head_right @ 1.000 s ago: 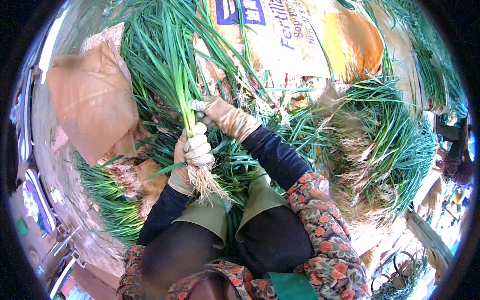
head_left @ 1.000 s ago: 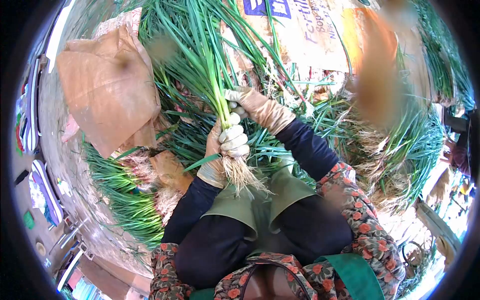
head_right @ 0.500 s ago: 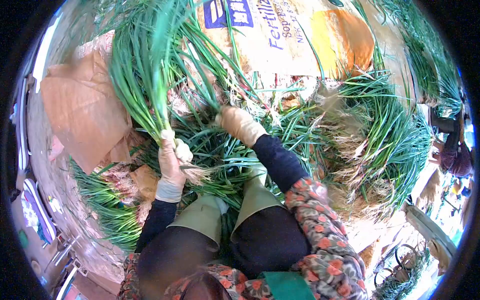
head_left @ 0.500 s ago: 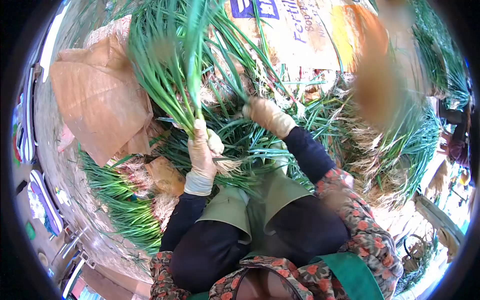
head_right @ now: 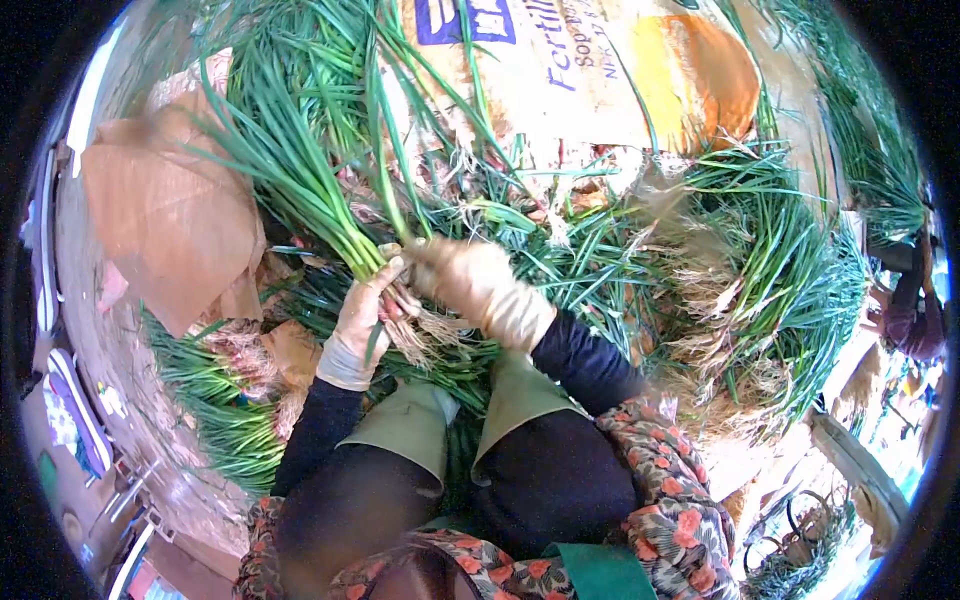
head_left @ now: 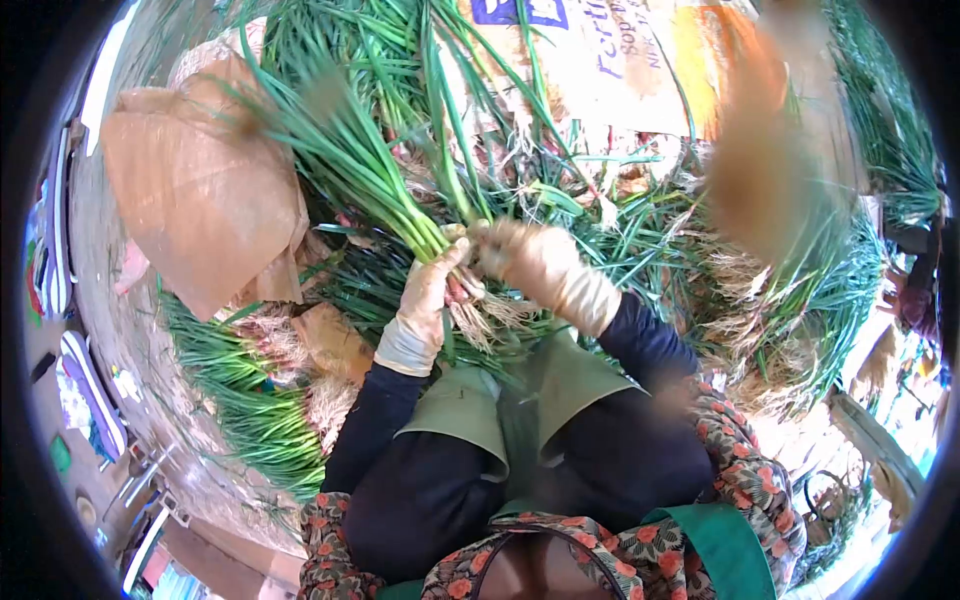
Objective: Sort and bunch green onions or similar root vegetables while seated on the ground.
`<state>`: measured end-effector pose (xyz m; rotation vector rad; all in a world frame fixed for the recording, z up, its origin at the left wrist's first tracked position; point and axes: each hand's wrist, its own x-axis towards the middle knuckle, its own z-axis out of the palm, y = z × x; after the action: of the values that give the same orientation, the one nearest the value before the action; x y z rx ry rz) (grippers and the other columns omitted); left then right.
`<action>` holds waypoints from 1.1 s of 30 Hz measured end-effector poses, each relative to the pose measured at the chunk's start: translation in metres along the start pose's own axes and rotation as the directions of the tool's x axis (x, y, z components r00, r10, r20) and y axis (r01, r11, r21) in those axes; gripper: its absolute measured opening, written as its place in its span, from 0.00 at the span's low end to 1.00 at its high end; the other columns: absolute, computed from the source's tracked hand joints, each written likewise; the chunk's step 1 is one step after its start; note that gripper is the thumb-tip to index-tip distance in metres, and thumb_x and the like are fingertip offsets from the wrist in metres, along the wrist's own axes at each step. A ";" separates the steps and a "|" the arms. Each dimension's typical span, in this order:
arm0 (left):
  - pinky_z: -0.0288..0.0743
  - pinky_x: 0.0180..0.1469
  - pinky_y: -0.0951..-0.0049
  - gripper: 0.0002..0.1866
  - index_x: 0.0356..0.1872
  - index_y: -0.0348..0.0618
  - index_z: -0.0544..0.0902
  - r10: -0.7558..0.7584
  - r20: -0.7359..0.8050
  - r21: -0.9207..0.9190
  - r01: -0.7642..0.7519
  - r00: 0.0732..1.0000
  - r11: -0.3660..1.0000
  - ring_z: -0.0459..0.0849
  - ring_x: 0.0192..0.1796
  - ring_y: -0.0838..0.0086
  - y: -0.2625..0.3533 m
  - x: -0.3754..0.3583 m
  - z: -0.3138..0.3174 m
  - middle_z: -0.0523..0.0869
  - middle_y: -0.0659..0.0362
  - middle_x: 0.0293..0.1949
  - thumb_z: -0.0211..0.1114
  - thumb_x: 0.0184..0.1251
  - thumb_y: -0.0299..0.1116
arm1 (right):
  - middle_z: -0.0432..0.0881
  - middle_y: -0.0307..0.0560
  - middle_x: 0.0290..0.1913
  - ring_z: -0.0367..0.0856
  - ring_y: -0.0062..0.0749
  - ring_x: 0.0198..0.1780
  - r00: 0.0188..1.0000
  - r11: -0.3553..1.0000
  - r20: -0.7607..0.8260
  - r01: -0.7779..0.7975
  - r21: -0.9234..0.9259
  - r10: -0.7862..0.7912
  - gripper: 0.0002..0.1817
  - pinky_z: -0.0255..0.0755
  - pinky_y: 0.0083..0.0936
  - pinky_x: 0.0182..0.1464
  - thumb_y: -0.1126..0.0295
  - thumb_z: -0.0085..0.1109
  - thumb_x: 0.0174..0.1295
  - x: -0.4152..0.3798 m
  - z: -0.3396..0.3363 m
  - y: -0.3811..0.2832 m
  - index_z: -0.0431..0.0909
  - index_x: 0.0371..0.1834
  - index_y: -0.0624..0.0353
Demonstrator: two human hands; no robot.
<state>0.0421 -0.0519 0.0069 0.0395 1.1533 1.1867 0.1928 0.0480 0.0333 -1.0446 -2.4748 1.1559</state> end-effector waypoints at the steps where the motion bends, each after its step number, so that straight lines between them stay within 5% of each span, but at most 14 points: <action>1: 0.77 0.24 0.75 0.09 0.45 0.45 0.75 -0.022 -0.023 0.048 0.023 0.999 0.999 0.80 0.25 0.78 0.005 0.000 0.001 0.81 0.63 0.32 0.58 0.66 0.34 | 0.81 0.53 0.30 0.81 0.47 0.31 0.987 0.999 0.162 0.010 -0.032 -0.004 0.14 0.75 0.34 0.35 0.57 0.56 0.58 -0.002 0.002 -0.003 0.79 0.41 0.53; 4: 0.77 0.27 0.74 0.06 0.38 0.44 0.77 0.010 -0.123 0.024 -0.007 0.992 1.000 0.80 0.26 0.77 0.009 -0.008 0.012 0.81 0.62 0.28 0.59 0.65 0.34 | 0.80 0.54 0.38 0.80 0.41 0.41 0.920 0.976 0.382 0.001 0.217 -0.086 0.17 0.73 0.28 0.43 0.56 0.51 0.65 0.001 -0.003 0.020 0.77 0.47 0.56; 6: 0.76 0.26 0.76 0.06 0.35 0.43 0.76 0.066 -0.116 -0.080 -0.075 0.991 0.994 0.79 0.24 0.78 0.004 -0.008 0.017 0.80 0.61 0.26 0.60 0.63 0.33 | 0.80 0.55 0.40 0.80 0.41 0.43 0.986 0.895 0.153 -0.131 0.427 0.072 0.20 0.73 0.30 0.43 0.54 0.49 0.65 0.013 -0.007 0.026 0.76 0.46 0.60; 8: 0.73 0.27 0.73 0.06 0.33 0.44 0.73 -0.012 -0.022 -0.198 0.007 1.000 0.980 0.76 0.27 0.75 0.002 -0.009 0.022 0.77 0.61 0.25 0.58 0.63 0.34 | 0.80 0.43 0.37 0.75 0.26 0.37 0.955 0.627 0.282 -0.274 0.729 0.089 0.20 0.71 0.25 0.41 0.57 0.57 0.62 0.030 -0.003 0.015 0.75 0.46 0.63; 11: 0.61 0.25 0.76 0.10 0.27 0.46 0.68 -0.093 0.150 -0.319 0.137 0.984 0.938 0.65 0.24 0.76 0.002 -0.007 0.020 0.67 0.65 0.21 0.54 0.65 0.38 | 0.79 0.43 0.34 0.73 0.24 0.37 0.843 0.505 0.530 -0.500 0.704 0.097 0.21 0.70 0.25 0.40 0.58 0.63 0.58 0.046 0.019 0.021 0.75 0.47 0.64; 12: 0.61 0.26 0.76 0.10 0.27 0.48 0.68 -0.133 0.154 -0.433 0.187 0.979 0.882 0.64 0.23 0.77 0.005 -0.010 0.023 0.65 0.66 0.20 0.54 0.66 0.37 | 0.81 0.44 0.33 0.76 0.26 0.34 0.929 0.723 0.343 -0.331 0.607 0.138 0.22 0.71 0.26 0.39 0.58 0.64 0.56 0.047 0.025 0.020 0.76 0.45 0.66; 14: 0.59 0.26 0.76 0.10 0.25 0.51 0.66 -0.164 0.070 -0.428 0.178 0.984 0.886 0.62 0.22 0.79 0.008 -0.013 0.025 0.62 0.68 0.18 0.54 0.66 0.37 | 0.80 0.46 0.29 0.76 0.25 0.30 0.980 0.777 0.120 -0.201 0.596 0.161 0.19 0.70 0.25 0.34 0.57 0.64 0.56 0.033 0.031 0.012 0.77 0.33 0.66; 18: 0.58 0.24 0.78 0.12 0.24 0.53 0.66 -0.064 0.175 -0.500 0.145 0.983 0.854 0.57 0.17 0.83 0.004 -0.011 0.024 0.56 0.72 0.14 0.53 0.69 0.39 | 0.80 0.49 0.27 0.76 0.34 0.27 0.973 0.850 0.066 -0.227 0.476 0.223 0.14 0.71 0.28 0.33 0.59 0.61 0.58 0.015 0.018 -0.002 0.78 0.36 0.60; 20: 0.58 0.22 0.79 0.08 0.44 0.49 0.72 0.031 0.141 -0.519 0.048 0.990 0.854 0.56 0.15 0.84 0.009 -0.020 0.032 0.55 0.73 0.13 0.51 0.70 0.38 | 0.79 0.48 0.25 0.77 0.33 0.26 0.979 0.916 -0.132 -0.093 0.390 0.156 0.14 0.71 0.28 0.31 0.59 0.60 0.59 0.012 0.030 0.013 0.77 0.34 0.60; 23: 0.61 0.23 0.79 0.13 0.53 0.53 0.70 0.194 0.221 -0.506 -0.058 0.956 0.861 0.54 0.14 0.84 0.026 -0.028 0.034 0.54 0.72 0.13 0.53 0.70 0.38 | 0.80 0.57 0.29 0.79 0.50 0.36 0.927 0.931 0.240 -0.331 0.157 0.289 0.19 0.73 0.36 0.38 0.51 0.55 0.60 0.008 -0.002 0.055 0.77 0.37 0.58; 26: 0.62 0.21 0.78 0.13 0.51 0.53 0.71 0.131 0.144 -0.495 -0.043 0.981 0.868 0.59 0.16 0.84 0.024 -0.019 0.021 0.57 0.71 0.14 0.55 0.68 0.39 | 0.80 0.55 0.29 0.81 0.47 0.34 0.939 0.948 0.312 -0.222 0.229 0.145 0.19 0.73 0.37 0.37 0.50 0.57 0.58 -0.018 -0.034 0.052 0.77 0.39 0.55; 28: 0.65 0.21 0.77 0.13 0.50 0.52 0.72 0.071 0.053 -0.454 -0.039 0.996 0.890 0.68 0.22 0.81 0.018 -0.015 0.017 0.66 0.69 0.20 0.57 0.67 0.39 | 0.81 0.53 0.29 0.81 0.47 0.33 0.939 0.961 -0.207 -0.262 0.091 0.275 0.20 0.74 0.35 0.36 0.50 0.58 0.57 -0.019 -0.040 0.080 0.77 0.39 0.56; 30: 0.70 0.25 0.77 0.12 0.50 0.49 0.73 -0.047 0.050 -0.471 0.065 0.998 0.880 0.72 0.24 0.80 0.017 -0.020 0.022 0.75 0.66 0.27 0.57 0.67 0.36 | 0.82 0.52 0.29 0.82 0.46 0.32 0.895 0.931 -0.376 -0.323 -0.171 0.242 0.18 0.75 0.33 0.35 0.52 0.58 0.57 -0.018 -0.044 0.123 0.77 0.39 0.55; 33: 0.74 0.24 0.78 0.15 0.51 0.45 0.72 0.038 -0.116 -0.184 -0.059 0.993 0.981 0.81 0.30 0.74 0.003 -0.010 0.021 0.83 0.57 0.38 0.58 0.66 0.36 | 0.82 0.51 0.32 0.82 0.45 0.33 0.967 0.956 -0.069 -0.252 -0.148 0.244 0.14 0.76 0.34 0.35 0.57 0.55 0.59 -0.015 -0.029 0.101 0.78 0.40 0.53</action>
<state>0.0561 -0.0470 0.0252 -0.1446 1.1382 1.3509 0.2690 0.0990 -0.0211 -1.4454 -2.4811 0.9972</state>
